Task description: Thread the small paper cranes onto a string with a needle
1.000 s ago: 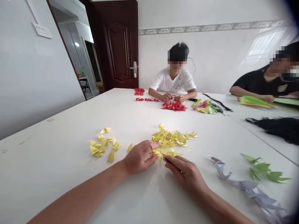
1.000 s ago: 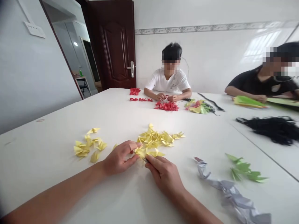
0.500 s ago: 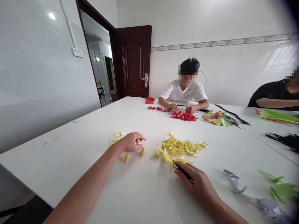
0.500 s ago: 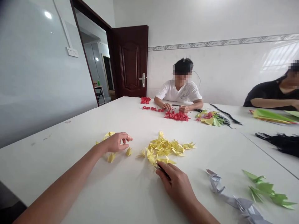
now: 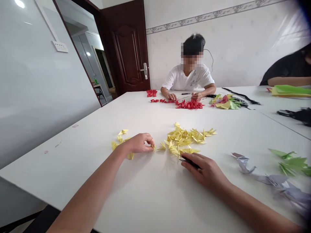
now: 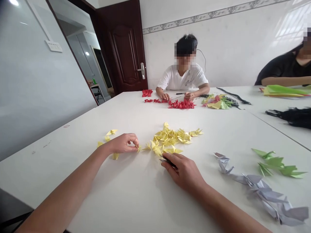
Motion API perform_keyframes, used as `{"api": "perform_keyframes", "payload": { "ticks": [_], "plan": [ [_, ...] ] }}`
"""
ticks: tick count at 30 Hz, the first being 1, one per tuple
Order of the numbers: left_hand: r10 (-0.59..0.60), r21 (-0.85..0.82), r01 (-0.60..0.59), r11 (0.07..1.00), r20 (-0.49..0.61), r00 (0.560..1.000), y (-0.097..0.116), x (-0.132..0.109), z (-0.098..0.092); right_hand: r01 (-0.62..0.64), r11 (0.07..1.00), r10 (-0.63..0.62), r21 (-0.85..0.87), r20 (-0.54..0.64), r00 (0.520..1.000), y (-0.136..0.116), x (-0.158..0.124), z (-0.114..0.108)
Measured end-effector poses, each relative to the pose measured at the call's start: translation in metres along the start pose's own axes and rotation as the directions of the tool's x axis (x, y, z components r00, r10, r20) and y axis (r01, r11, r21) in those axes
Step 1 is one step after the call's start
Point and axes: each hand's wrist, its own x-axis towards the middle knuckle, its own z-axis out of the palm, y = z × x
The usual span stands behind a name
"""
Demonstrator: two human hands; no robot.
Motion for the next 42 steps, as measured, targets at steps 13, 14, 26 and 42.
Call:
{"api": "perform_keyframes", "payload": {
  "ticks": [13,14,26,42],
  "plan": [
    [0.336,-0.239,-0.347,0.907,-0.087,0.938,0.04,0.002,0.044,0.122,0.989,-0.111,0.08,-0.12,0.986,-0.02,-0.001,-0.003],
    [0.349,-0.224,-0.362,0.905,-0.096,0.932,0.04,0.003,0.047,0.119,0.99,-0.108,0.078,-0.126,0.986,-0.02,-0.001,-0.003],
    [0.49,-0.015,-0.503,0.864,-0.208,0.847,0.039,0.006,0.06,0.157,0.986,-0.163,-0.058,-0.12,0.979,-0.012,0.0,0.0],
    [0.539,0.147,-0.523,0.839,-0.102,0.836,0.042,0.004,0.065,0.138,0.941,-0.147,-0.309,-0.006,0.989,-0.01,0.001,0.0]
  ]
}}
